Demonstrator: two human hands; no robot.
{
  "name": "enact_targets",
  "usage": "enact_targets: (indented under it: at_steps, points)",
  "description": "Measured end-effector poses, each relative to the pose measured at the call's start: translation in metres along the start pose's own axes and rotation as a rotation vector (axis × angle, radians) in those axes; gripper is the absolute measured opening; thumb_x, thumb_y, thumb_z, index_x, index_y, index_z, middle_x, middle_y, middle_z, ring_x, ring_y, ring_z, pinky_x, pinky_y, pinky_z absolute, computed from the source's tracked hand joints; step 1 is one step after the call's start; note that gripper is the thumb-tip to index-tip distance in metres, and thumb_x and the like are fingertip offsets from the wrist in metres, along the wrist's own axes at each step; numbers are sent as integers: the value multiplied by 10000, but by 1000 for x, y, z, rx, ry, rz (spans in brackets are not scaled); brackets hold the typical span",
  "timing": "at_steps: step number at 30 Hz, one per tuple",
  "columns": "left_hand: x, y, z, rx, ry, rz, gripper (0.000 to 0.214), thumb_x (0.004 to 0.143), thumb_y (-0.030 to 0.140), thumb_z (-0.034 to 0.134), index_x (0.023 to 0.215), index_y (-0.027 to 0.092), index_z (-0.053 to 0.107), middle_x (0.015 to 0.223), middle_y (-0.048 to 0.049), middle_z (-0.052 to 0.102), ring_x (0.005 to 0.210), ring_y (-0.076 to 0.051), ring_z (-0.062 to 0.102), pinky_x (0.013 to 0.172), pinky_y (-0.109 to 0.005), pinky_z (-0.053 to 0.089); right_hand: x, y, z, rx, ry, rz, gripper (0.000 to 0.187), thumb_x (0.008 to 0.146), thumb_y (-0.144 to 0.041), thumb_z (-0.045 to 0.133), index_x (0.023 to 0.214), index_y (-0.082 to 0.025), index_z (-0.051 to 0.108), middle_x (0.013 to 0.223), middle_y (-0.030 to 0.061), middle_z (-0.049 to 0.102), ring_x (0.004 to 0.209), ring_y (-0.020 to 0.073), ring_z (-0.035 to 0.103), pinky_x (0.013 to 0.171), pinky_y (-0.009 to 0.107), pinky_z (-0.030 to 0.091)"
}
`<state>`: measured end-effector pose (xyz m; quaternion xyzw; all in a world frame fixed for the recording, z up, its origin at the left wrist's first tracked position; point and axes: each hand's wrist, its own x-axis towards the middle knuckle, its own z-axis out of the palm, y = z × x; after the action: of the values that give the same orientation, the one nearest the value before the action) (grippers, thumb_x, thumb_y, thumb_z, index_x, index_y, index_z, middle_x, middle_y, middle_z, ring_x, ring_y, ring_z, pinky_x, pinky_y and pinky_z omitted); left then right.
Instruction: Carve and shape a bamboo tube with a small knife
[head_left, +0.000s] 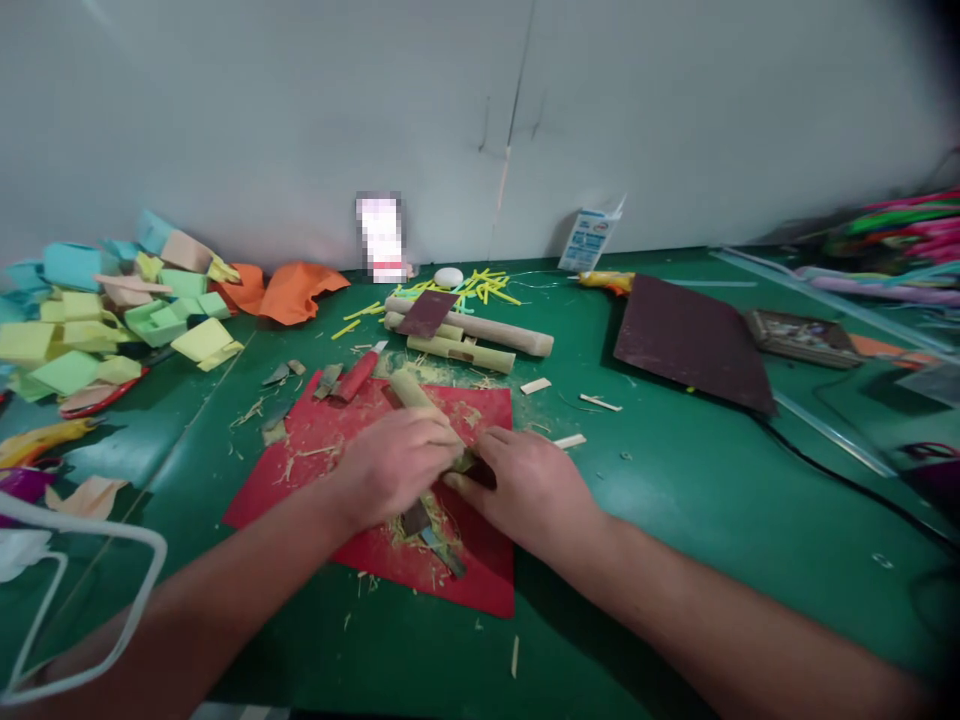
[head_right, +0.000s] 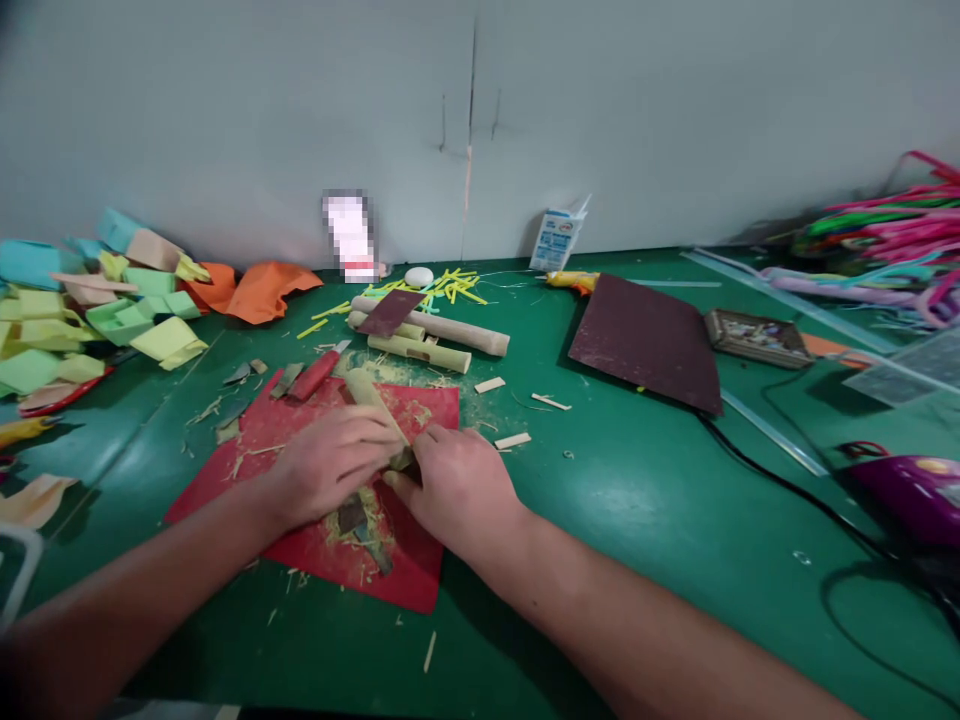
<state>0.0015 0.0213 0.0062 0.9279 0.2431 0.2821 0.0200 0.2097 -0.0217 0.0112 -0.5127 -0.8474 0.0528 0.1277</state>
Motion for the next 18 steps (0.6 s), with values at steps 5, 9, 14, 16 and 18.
enact_targets:
  at_steps: [5, 9, 14, 16, 18]
  points:
    - [2, -3, -3, 107, 183, -115, 175, 936, 158, 500, 983, 143, 668, 941, -68, 691, 987, -216, 596, 888, -430, 526, -1, 1, -2, -12, 15, -3, 291, 822, -441, 608, 690, -181, 595, 681, 23, 613, 622, 155, 517, 575, 307, 231]
    - [-1, 3, -6, -12, 30, -15, 192, 938, 147, 497, 1049, 141, 654, 1038, -81, 677, 1062, -210, 582, 920, -392, 526, 0, 2, -1, 6, 33, -18, 243, 800, -403, 615, 710, -177, 604, 684, 21, 611, 613, 147, 506, 571, 303, 225]
    - [-2, -4, -7, 129, 155, -105, 186, 943, 167, 494, 1005, 150, 668, 961, -68, 681, 1029, -228, 579, 912, -443, 518, -1, 1, -2, 9, 38, -13, 262, 800, -410, 612, 675, -180, 594, 667, 17, 597, 599, 143, 489, 564, 304, 222]
    - [-1, -1, -6, 59, 80, -64, 198, 947, 159, 479, 1023, 140, 661, 996, -82, 671, 1051, -223, 579, 910, -419, 528, -2, 1, -2, 14, 30, -26, 236, 799, -381, 613, 676, -180, 593, 662, 12, 592, 603, 141, 488, 568, 302, 229]
    - [-1, 2, -5, -4, 2, -17, 219, 948, 144, 465, 1071, 139, 645, 1040, -91, 667, 1092, -224, 570, 919, -413, 529, -2, 1, -2, 20, 28, -31, 222, 796, -368, 613, 679, -180, 591, 665, 10, 590, 607, 140, 486, 571, 300, 234]
